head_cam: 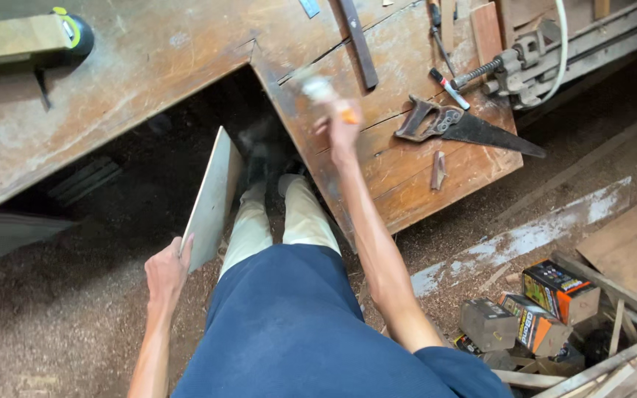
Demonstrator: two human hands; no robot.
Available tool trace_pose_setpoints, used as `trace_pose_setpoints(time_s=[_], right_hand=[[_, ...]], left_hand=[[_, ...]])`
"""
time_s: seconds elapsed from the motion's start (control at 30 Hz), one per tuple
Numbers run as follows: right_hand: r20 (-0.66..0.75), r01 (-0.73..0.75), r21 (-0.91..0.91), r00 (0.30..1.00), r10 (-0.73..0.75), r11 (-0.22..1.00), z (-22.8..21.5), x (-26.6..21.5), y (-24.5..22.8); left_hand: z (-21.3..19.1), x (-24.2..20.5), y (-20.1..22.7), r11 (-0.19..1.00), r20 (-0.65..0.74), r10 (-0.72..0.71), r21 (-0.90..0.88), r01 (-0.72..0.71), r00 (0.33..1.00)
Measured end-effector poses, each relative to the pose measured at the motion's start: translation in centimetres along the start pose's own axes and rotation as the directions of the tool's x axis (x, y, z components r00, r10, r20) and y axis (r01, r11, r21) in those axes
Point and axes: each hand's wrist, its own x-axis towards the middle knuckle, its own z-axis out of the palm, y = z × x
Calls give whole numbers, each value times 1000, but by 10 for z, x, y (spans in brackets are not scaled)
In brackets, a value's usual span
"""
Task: The person brushes a rectangular plywood board with a small hand brush, then flips it and brushes the other side. After brushing, the person uses a tape measure to measure the board's length and width.
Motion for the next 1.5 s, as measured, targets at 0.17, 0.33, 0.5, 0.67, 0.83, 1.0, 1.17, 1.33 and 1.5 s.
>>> trace_pose_setpoints(time_s=[0.17, 0.33, 0.5, 0.67, 0.83, 1.0, 1.17, 1.33, 1.5], right_hand=[[387, 20, -97, 922, 19, 995, 4, 7, 2], [12, 94, 21, 995, -95, 995, 28, 2, -1], [300, -46, -74, 952, 66, 996, 22, 4, -24], [-67, 3, 62, 998, 1, 998, 13, 0, -36], [104, -41, 328, 995, 7, 944, -4, 25, -100], [-23, -166, 246, 984, 177, 955, -42, 29, -151], [-2, -153, 9, 988, 153, 988, -55, -24, -106], [193, -264, -273, 927, 322, 925, -41, -89, -47], [242, -248, -477, 885, 398, 843, 6, -120, -26]], left_hand=[[5, -2, 6, 989, 147, -136, 70, 127, 980], [-1, -14, 7, 998, 9, -55, 25, 54, 998], [4, -2, 15, 993, -40, -112, 25, 113, 993], [4, -11, 20, 989, 31, -146, -17, 147, 989], [-3, -6, 25, 987, 130, -161, -7, 163, 978], [-21, 1, 41, 998, 63, -59, 27, 58, 996], [-85, 7, 74, 972, 175, -212, -66, 226, 962], [-189, 6, 69, 859, 159, -366, -320, 399, 917], [-260, 26, 19, 938, 28, -241, -249, 240, 970]])
